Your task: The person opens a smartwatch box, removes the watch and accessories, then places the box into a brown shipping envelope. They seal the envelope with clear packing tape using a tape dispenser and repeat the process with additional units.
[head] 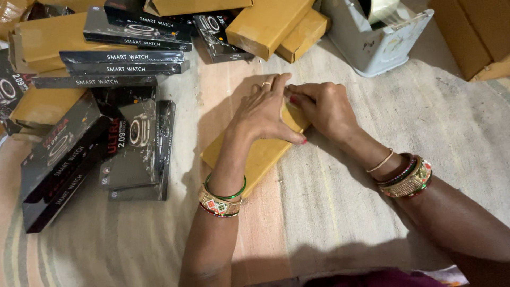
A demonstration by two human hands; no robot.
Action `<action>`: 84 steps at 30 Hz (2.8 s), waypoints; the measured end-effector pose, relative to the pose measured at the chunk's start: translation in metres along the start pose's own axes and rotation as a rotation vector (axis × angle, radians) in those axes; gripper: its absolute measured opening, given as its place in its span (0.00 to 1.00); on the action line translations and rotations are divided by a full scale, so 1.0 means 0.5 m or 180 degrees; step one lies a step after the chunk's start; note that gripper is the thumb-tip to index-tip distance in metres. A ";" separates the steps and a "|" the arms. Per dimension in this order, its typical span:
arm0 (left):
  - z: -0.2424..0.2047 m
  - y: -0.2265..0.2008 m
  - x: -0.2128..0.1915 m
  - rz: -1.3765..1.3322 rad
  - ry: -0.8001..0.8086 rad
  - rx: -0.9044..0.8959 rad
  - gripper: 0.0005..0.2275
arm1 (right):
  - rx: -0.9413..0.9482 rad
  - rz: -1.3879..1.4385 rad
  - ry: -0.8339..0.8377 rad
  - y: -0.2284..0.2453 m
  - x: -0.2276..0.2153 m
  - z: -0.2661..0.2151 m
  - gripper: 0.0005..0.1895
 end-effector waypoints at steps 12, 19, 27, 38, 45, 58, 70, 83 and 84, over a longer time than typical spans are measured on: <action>0.001 0.006 0.011 0.0180 0.0104 -0.0088 0.54 | 0.0626 0.0377 0.0806 -0.027 -0.032 -0.017 0.15; -0.009 -0.005 0.002 0.0140 0.0037 -0.0015 0.55 | 0.0235 -0.0334 0.0913 -0.044 -0.035 0.002 0.16; -0.043 0.025 -0.008 0.0177 0.0340 -0.0700 0.70 | 0.0971 0.0107 0.1307 -0.085 -0.038 -0.002 0.09; -0.114 0.092 -0.116 -0.1645 0.0557 -0.0076 0.30 | 0.0932 0.0198 0.1482 -0.035 -0.072 -0.013 0.08; -0.179 -0.029 -0.199 -0.0717 -0.0946 0.0912 0.18 | 0.0896 0.2305 0.0441 -0.023 -0.119 0.003 0.06; -0.075 0.042 -0.095 -0.0320 -0.1372 0.0642 0.16 | 0.0010 -0.0494 0.0213 -0.059 -0.072 0.012 0.28; -0.044 0.084 -0.021 0.0728 -0.1327 0.0189 0.26 | -0.1251 -0.2036 0.1094 0.051 0.055 -0.028 0.38; -0.062 0.199 -0.088 -0.2843 -0.2437 0.0545 0.23 | 0.0959 0.2013 0.0828 -0.069 0.008 -0.007 0.43; -0.059 0.224 -0.089 -0.3307 -0.2517 0.0565 0.23 | 0.0813 0.1680 0.0835 -0.070 0.007 -0.002 0.43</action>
Point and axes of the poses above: each hand's wrist, its own z-axis towards the middle knuckle, its own x-axis out of the palm, y = z × x, the point moved 7 cm from there along z, towards the middle knuckle, and after that the axes turned 13 degrees about -z, right-handed, at the moved point
